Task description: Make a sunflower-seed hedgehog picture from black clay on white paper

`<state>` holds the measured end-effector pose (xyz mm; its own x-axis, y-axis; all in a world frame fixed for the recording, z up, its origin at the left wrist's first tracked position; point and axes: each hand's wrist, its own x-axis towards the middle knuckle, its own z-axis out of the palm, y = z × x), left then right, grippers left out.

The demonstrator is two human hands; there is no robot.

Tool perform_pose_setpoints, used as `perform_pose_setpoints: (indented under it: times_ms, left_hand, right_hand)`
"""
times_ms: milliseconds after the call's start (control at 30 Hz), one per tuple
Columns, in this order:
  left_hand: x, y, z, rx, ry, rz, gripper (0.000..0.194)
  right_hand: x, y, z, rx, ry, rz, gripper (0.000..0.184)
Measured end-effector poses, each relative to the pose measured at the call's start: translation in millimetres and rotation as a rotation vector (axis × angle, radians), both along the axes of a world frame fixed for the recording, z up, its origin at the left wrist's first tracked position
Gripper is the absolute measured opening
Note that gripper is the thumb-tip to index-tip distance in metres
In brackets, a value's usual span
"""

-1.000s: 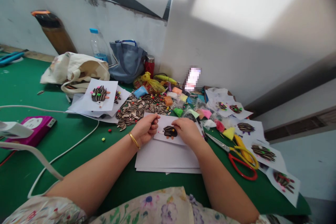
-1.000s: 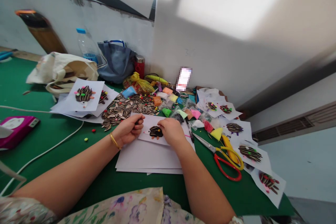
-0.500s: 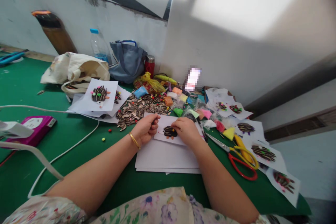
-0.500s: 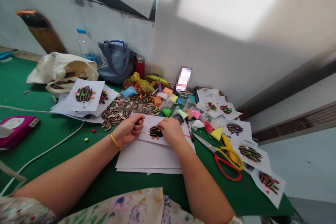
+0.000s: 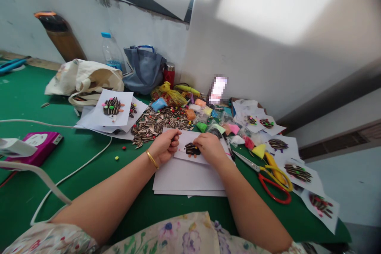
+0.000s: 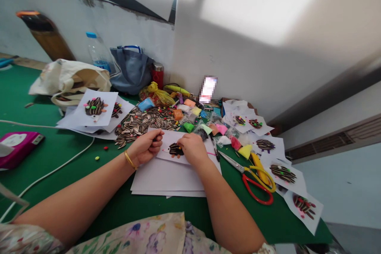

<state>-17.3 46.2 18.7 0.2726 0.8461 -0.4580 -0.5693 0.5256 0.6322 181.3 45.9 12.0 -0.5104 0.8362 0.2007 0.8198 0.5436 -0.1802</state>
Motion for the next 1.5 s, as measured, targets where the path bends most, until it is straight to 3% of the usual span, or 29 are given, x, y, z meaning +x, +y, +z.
perform_pose_setpoints:
  times_ms: [300,467,600,733,1000,1367,1500]
  left_hand:
    - [-5.1,0.5,0.4,-0.040,-0.105,-0.007,0.020]
    - [-8.9,-1.0,3.3,-0.155,-0.361,-0.075,0.032]
    - [-5.5,-6.1,7.8,-0.254,-0.447,-0.034,0.034]
    - [-0.5,-12.2,10.8,-0.221,-0.457,0.003,0.043]
    - [7.2,-22.4,6.8,-0.116,-0.489,-0.206,0.059]
    - [5.1,-23.0,12.2,-0.095,-0.478,-0.230,0.062]
    - [5.1,-22.2,10.5,-0.088,-0.472,-0.228,0.060]
  right_hand:
    - [2.3,-0.6,1.0,-0.014,0.031,0.021,0.024]
    - [0.5,-10.0,10.1,0.067,0.202,-0.080,0.025]
    - [-7.2,-22.7,19.3,0.164,0.352,-0.109,0.027]
    - [-14.1,-31.7,25.4,0.220,0.441,-0.110,0.026]
    - [-28.1,-37.6,24.0,0.145,0.370,0.014,0.028]
    - [-31.7,-44.1,20.1,0.075,0.323,0.101,0.012]
    - [-30.5,-44.4,19.5,0.040,0.430,0.079,0.011]
